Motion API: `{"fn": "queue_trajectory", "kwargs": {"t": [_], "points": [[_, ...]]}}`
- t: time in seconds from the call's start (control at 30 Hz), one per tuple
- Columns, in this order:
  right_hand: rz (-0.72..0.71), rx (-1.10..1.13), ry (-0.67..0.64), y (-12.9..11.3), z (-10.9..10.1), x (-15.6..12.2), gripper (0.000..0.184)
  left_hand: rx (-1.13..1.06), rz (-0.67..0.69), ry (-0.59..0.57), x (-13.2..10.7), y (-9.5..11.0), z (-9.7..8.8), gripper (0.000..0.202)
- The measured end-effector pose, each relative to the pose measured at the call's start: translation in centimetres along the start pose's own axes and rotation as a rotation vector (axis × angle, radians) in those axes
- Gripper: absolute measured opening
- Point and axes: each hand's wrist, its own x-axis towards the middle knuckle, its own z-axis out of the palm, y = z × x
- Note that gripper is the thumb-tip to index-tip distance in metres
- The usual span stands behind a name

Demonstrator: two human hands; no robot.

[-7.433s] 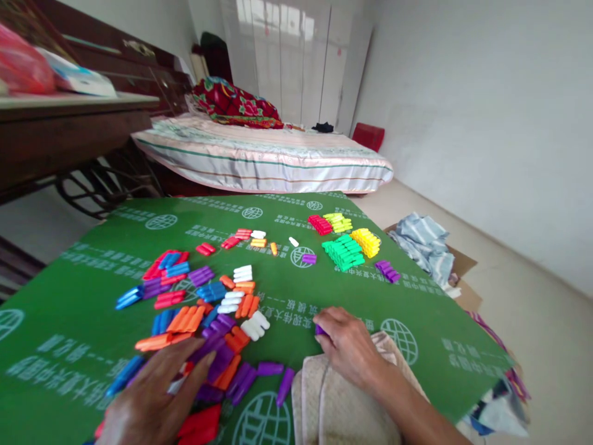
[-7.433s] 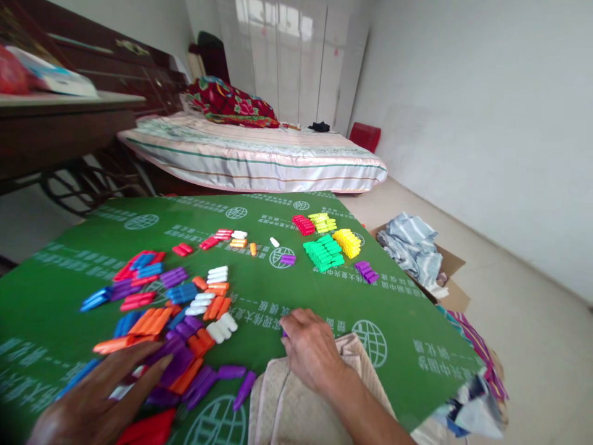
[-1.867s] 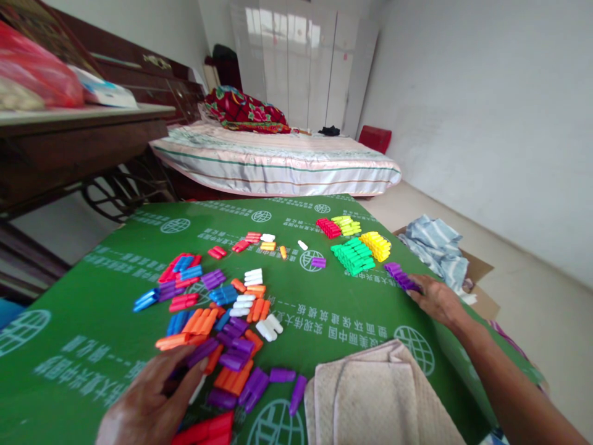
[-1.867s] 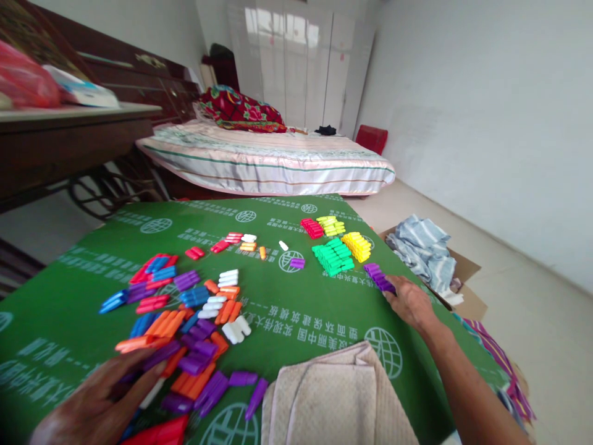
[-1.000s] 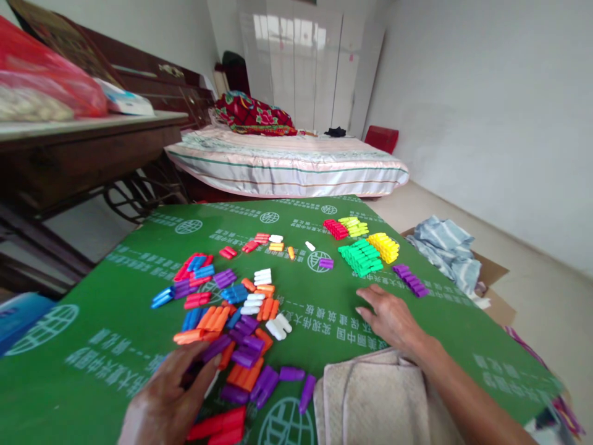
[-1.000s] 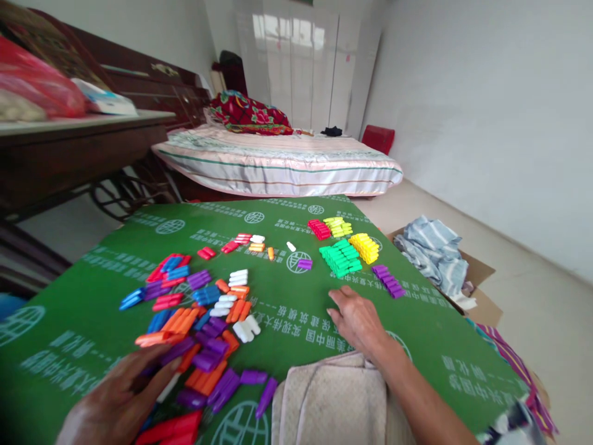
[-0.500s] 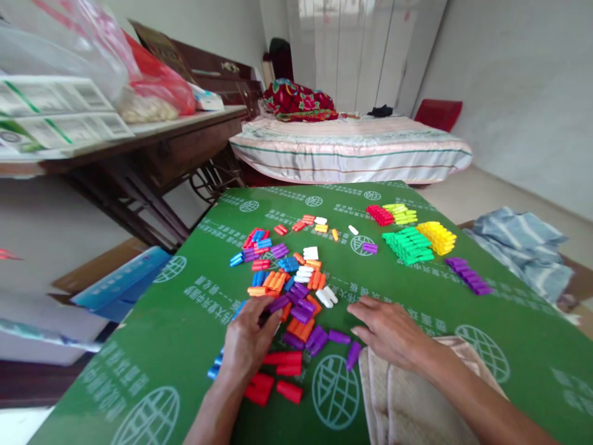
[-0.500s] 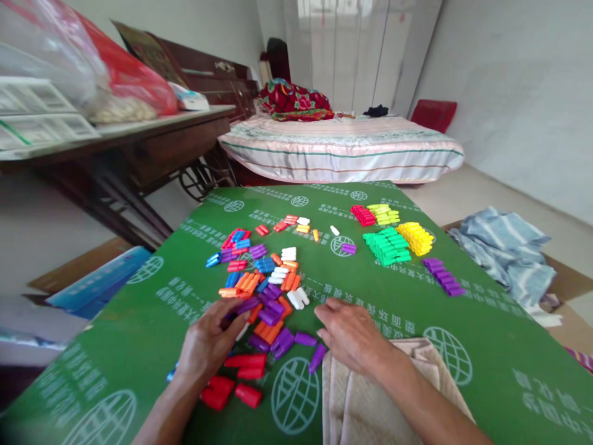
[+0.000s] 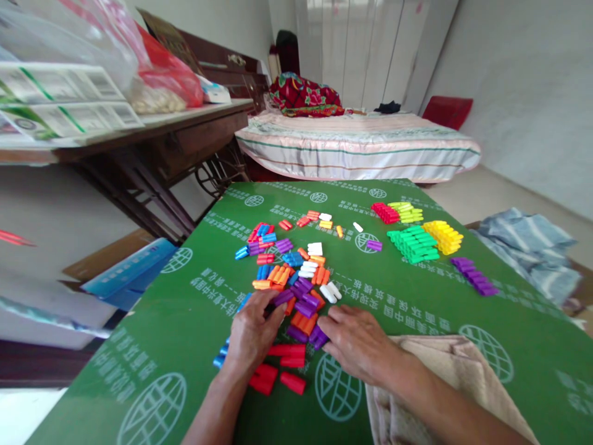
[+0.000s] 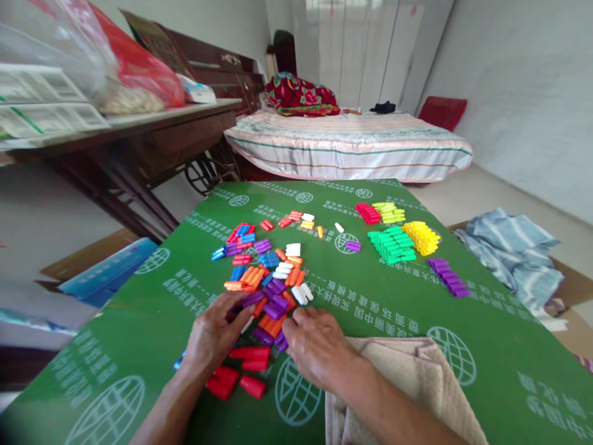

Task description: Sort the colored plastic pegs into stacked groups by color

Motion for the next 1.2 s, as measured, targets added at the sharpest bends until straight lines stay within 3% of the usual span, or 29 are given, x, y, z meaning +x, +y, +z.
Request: {"fn": "queue_trajectory", "kwargs": {"t": [0.33,0.5,0.7,0.97,1.2], "points": [[-0.049,-0.045,0.077,-0.9,2.2,0.4,0.019,0.0,-0.001,0.009,-0.1,-0.3,0.1,0.029],[-0.036,-0.008,0.077,-0.8,1.4,0.3,0.015,-0.008,0.002,0.002,-0.2,-0.3,0.2,0.026],[-0.017,-0.023,0.184,-1.1,0.0,2.2,0.014,-0.019,0.006,-0.004,-0.2,0.0,0.1,0.026],[0.01,-0.065,0.168,-1.5,0.8,4.3,0.016,-0.027,0.012,0.012,-0.6,0.1,0.1,0.02],[0.108,0.171,0.234,0.0,0.9,3.3,0.015,-0.036,0.007,0.013,-0.7,0.3,0.0,0.02]]}}
